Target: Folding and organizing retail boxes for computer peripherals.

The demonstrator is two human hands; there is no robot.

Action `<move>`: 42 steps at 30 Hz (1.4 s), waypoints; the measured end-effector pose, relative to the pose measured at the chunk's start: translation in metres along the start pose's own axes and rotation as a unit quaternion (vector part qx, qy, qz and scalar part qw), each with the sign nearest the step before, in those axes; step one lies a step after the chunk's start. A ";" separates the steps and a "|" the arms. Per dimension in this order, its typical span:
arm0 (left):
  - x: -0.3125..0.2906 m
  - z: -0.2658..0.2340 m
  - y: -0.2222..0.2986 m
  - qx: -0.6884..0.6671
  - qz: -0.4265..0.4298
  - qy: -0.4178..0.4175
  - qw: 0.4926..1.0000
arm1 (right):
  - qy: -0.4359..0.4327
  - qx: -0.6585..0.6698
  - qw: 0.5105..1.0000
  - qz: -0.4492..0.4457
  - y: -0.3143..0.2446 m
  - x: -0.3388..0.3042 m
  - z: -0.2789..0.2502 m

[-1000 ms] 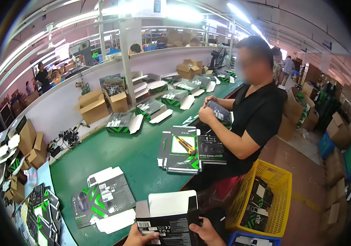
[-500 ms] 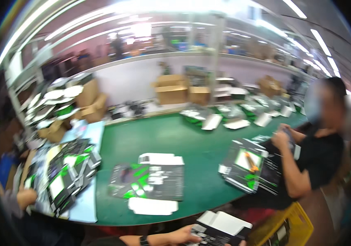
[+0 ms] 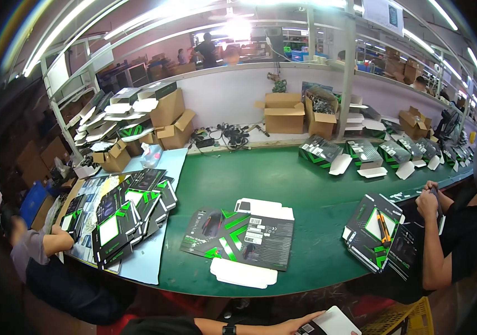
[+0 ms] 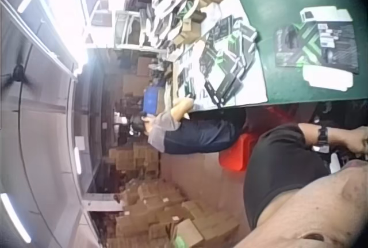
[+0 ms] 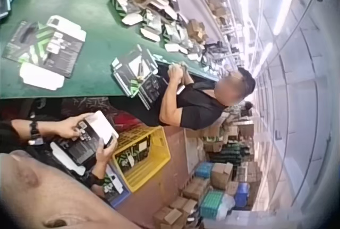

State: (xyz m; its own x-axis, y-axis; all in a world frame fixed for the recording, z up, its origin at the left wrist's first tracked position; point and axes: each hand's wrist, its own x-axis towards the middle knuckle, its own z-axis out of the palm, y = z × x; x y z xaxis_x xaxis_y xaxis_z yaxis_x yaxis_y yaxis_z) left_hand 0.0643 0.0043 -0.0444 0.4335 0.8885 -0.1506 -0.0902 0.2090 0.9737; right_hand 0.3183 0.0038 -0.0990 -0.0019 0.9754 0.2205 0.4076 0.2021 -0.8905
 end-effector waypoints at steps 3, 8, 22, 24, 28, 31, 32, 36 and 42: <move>0.001 0.002 -0.003 0.026 -0.017 -0.001 1.000 | 0.012 -0.120 0.993 0.020 0.018 -0.015 0.001; 0.008 -0.002 -0.058 0.081 -0.090 0.040 0.992 | 0.113 -0.165 0.974 0.107 0.041 -0.045 0.012; 0.017 -0.010 -0.067 0.210 -0.163 0.036 0.963 | 0.105 0.283 0.864 0.403 0.049 -0.038 0.032; 0.020 -0.008 -0.078 0.203 -0.149 0.039 0.967 | 0.035 0.252 0.881 0.398 0.065 -0.041 0.029; 0.030 -0.019 -0.117 0.249 -0.161 0.024 0.955 | 0.038 0.333 0.843 0.422 0.074 -0.041 0.022; 0.033 -0.019 -0.127 0.252 -0.161 0.020 0.954 | 0.045 0.330 0.861 0.386 0.058 -0.040 0.012; 0.041 -0.027 -0.141 0.213 -0.100 0.030 0.971 | 0.042 0.320 0.870 0.373 0.056 -0.034 0.013; 0.049 -0.019 -0.138 0.119 0.053 0.089 0.987 | 0.052 0.287 0.894 0.339 0.048 -0.028 0.009; 0.052 -0.012 -0.143 -0.210 0.067 0.098 0.971 | 0.071 0.200 0.940 0.267 0.034 -0.027 0.016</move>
State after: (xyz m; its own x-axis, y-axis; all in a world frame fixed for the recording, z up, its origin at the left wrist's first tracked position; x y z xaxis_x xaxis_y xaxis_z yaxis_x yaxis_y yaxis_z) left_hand 0.0886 0.0253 -0.1934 0.2182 0.9710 -0.0976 -0.5086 0.1985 0.8378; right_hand 0.3177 -0.0138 -0.1417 0.2382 0.9318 -0.2739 -0.0593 -0.2676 -0.9617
